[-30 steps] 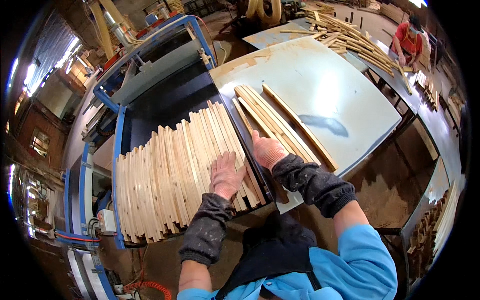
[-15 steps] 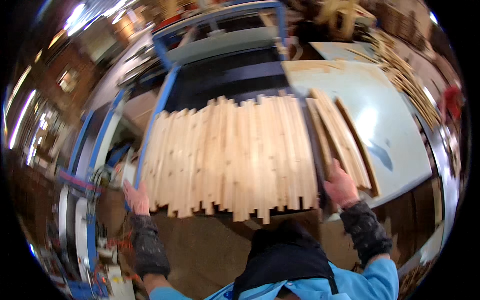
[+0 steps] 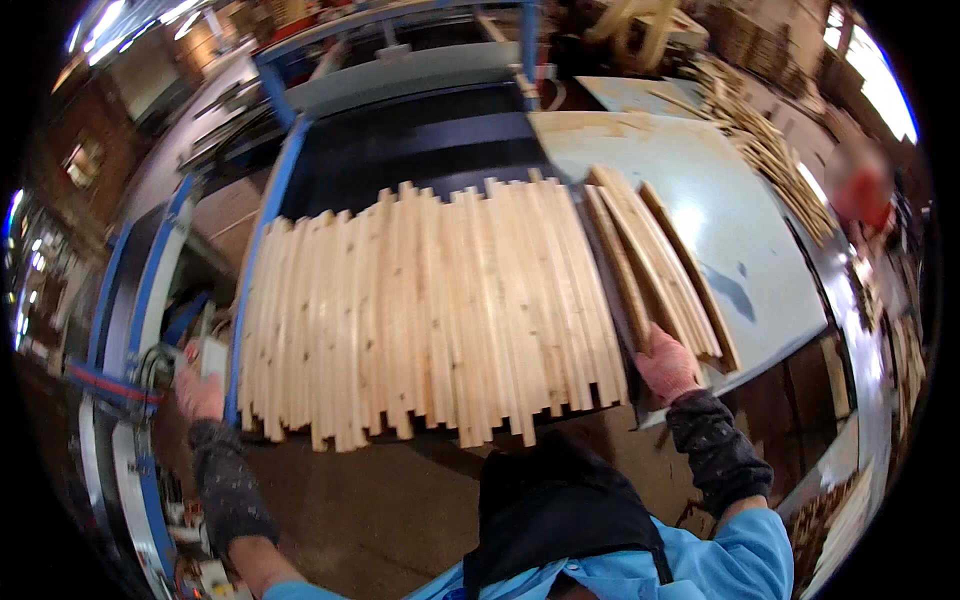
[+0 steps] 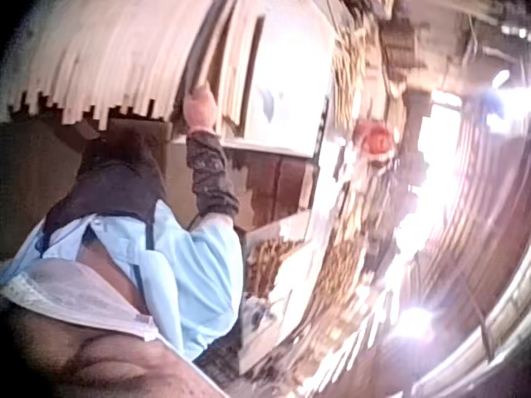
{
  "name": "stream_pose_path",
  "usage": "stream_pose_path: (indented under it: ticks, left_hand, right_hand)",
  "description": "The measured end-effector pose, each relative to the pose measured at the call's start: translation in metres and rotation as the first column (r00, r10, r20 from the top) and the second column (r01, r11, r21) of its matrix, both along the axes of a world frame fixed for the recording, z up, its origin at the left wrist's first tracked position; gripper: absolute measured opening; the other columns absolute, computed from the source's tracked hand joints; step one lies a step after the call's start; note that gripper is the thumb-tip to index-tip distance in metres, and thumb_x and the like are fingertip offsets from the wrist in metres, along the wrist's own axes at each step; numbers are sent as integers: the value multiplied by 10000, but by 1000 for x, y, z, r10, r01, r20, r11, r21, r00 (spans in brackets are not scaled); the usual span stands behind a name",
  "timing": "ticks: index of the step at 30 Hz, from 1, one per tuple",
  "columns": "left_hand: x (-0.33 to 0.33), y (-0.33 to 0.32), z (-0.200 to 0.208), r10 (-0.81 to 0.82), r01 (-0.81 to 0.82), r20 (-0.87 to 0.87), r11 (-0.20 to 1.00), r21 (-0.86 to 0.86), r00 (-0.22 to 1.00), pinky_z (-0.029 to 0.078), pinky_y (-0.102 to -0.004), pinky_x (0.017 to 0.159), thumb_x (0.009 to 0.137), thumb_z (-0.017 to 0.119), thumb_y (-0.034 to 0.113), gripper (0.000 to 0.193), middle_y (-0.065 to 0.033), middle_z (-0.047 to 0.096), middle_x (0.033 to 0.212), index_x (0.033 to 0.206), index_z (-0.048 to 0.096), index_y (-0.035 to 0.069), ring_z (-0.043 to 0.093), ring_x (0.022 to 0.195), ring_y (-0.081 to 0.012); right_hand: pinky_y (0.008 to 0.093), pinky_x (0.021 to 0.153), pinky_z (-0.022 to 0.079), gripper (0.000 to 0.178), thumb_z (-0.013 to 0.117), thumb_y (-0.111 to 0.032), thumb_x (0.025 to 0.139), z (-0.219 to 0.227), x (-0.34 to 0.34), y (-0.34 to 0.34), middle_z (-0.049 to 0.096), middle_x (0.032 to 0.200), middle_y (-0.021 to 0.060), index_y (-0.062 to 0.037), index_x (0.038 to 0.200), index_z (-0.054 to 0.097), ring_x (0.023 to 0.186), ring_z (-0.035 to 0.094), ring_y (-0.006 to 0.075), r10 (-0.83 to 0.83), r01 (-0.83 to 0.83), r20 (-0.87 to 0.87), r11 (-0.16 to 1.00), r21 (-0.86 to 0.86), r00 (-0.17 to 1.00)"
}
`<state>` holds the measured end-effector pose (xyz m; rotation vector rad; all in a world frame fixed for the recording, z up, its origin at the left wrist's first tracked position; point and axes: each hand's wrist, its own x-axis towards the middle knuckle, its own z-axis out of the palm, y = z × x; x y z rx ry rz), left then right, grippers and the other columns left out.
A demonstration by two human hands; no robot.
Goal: The person repeatedly picks up stacks of thin wooden planks from a metal table and places them onto a conveyor belt. They also handle a water bottle and a cardboard box briefly.
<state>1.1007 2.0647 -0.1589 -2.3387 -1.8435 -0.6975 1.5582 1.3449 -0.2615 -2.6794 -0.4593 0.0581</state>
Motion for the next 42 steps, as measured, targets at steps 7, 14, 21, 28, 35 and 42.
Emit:
stream_pose_path:
  ticks: [7,14,21,28,35,42]
  left_hand:
    - [-7,6,10,75,-103,-150,977,-185,986,285,-513,1298,945,716,381,919,-210,307,1754,1703,294,78,318,1604,-374]
    - [86,-134,-17,-563,664,583,746,55,585,462,-423,1178,1058,671,195,512,-123,601,1499,1516,578,-15,568,1367,-290]
    - [226,-384,-24,-315,987,940,138,-88,128,598,-368,1012,1049,656,112,254,-123,779,1182,1258,752,4,743,1067,-203]
    - [362,-536,-65,-375,901,870,-165,-402,320,574,-350,961,995,794,298,790,-149,734,1202,1596,430,-62,712,1087,-217]
    - [450,-585,-93,-725,830,477,238,-504,497,528,-484,1064,880,800,445,891,-322,690,1323,1540,460,-48,664,1232,-489]
    - [432,-572,-100,52,864,876,-200,-462,480,634,-316,832,941,579,67,440,-85,719,1160,1373,606,-13,735,955,-172]
  right_hand:
    - [494,1051,550,716,692,-311,948,13,-6,8,711,1319,218,-35,1574,481,1228,687,392,-19,18,-4,998,-68,1000]
    - [518,972,566,665,713,-325,927,16,-30,-6,715,1223,209,-43,1493,506,1151,699,414,5,-4,-42,1000,10,999]
    - [468,1021,549,841,739,-424,929,32,-57,-30,682,1319,201,-70,1619,414,1226,666,382,-39,33,-150,998,-44,988]
    - [431,994,585,663,771,-282,940,39,-77,-96,708,1267,200,-4,1508,574,1177,704,339,-71,48,50,931,361,996]
    - [425,978,595,674,791,-191,924,45,-34,-157,686,1329,210,-4,1526,554,1179,703,342,-109,40,71,776,629,992]
    - [492,1105,513,734,735,-340,936,15,43,-207,623,1435,251,-8,1555,520,1314,602,420,-66,64,8,986,157,998]
